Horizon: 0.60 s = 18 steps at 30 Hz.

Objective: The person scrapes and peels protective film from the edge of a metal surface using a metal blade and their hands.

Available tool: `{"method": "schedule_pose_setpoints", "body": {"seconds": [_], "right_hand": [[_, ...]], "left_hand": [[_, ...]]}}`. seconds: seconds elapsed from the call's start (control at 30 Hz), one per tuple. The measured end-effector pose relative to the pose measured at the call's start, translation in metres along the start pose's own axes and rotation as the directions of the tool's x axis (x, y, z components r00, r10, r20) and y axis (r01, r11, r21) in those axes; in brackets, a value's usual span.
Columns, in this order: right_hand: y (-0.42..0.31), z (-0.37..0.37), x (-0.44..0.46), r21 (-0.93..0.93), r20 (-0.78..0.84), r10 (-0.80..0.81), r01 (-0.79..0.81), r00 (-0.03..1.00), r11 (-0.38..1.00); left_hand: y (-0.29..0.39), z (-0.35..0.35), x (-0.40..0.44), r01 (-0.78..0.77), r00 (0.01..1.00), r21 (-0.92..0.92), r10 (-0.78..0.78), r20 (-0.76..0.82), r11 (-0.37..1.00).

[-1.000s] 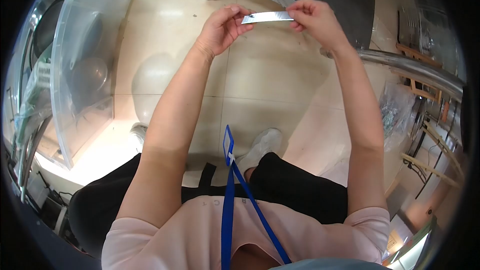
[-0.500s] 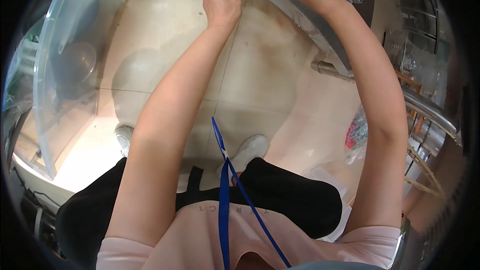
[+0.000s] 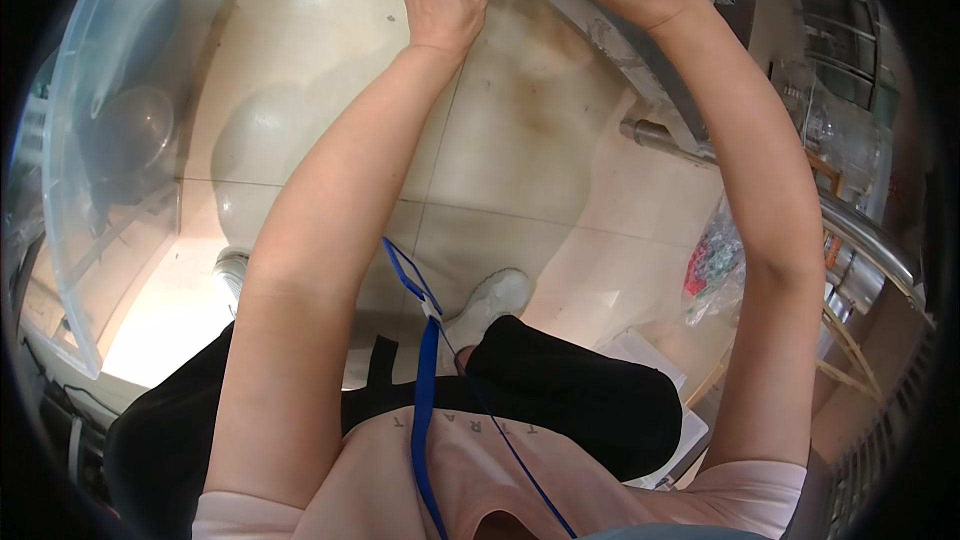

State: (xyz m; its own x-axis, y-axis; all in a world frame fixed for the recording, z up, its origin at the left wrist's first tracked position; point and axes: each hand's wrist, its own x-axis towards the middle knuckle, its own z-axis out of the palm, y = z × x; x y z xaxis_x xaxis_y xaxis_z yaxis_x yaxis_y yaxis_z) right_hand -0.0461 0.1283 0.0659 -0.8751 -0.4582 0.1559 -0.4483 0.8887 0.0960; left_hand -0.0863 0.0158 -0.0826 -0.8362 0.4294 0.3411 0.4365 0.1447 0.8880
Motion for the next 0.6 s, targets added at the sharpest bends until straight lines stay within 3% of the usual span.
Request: {"method": "schedule_pose_setpoints", "body": {"seconds": [0.07, 0.17, 0.47, 0.57, 0.6], "right_hand": [[0.001, 0.001, 0.0, 0.013, -0.002, -0.006, 0.006, 1.0, 1.0], [0.001, 0.001, 0.0, 0.037, 0.007, 0.012, -0.013, 1.0, 0.999], [0.001, 0.004, -0.003, 0.166, -0.016, 0.126, -0.122, 0.992, 0.979], [0.002, 0.008, -0.004, 0.19, -0.075, 0.121, -0.105, 0.99, 0.976], [0.002, 0.011, -0.004, 0.199, -0.106, 0.113, -0.091, 0.988, 0.976]], "left_hand": [[0.001, -0.003, -0.001, -0.044, 0.998, 0.028, 0.042, 0.056, 0.999], [-0.005, 0.004, 0.001, -0.073, 0.996, 0.129, 0.078, -0.031, 0.989], [-0.015, 0.001, 0.007, 0.002, 0.997, -0.049, 0.002, 0.082, 0.999], [-0.017, -0.001, 0.01, -0.035, 0.994, -0.031, 0.038, 0.103, 0.999], [-0.018, -0.001, 0.011, -0.066, 0.98, -0.046, 0.074, 0.182, 0.997]]}}
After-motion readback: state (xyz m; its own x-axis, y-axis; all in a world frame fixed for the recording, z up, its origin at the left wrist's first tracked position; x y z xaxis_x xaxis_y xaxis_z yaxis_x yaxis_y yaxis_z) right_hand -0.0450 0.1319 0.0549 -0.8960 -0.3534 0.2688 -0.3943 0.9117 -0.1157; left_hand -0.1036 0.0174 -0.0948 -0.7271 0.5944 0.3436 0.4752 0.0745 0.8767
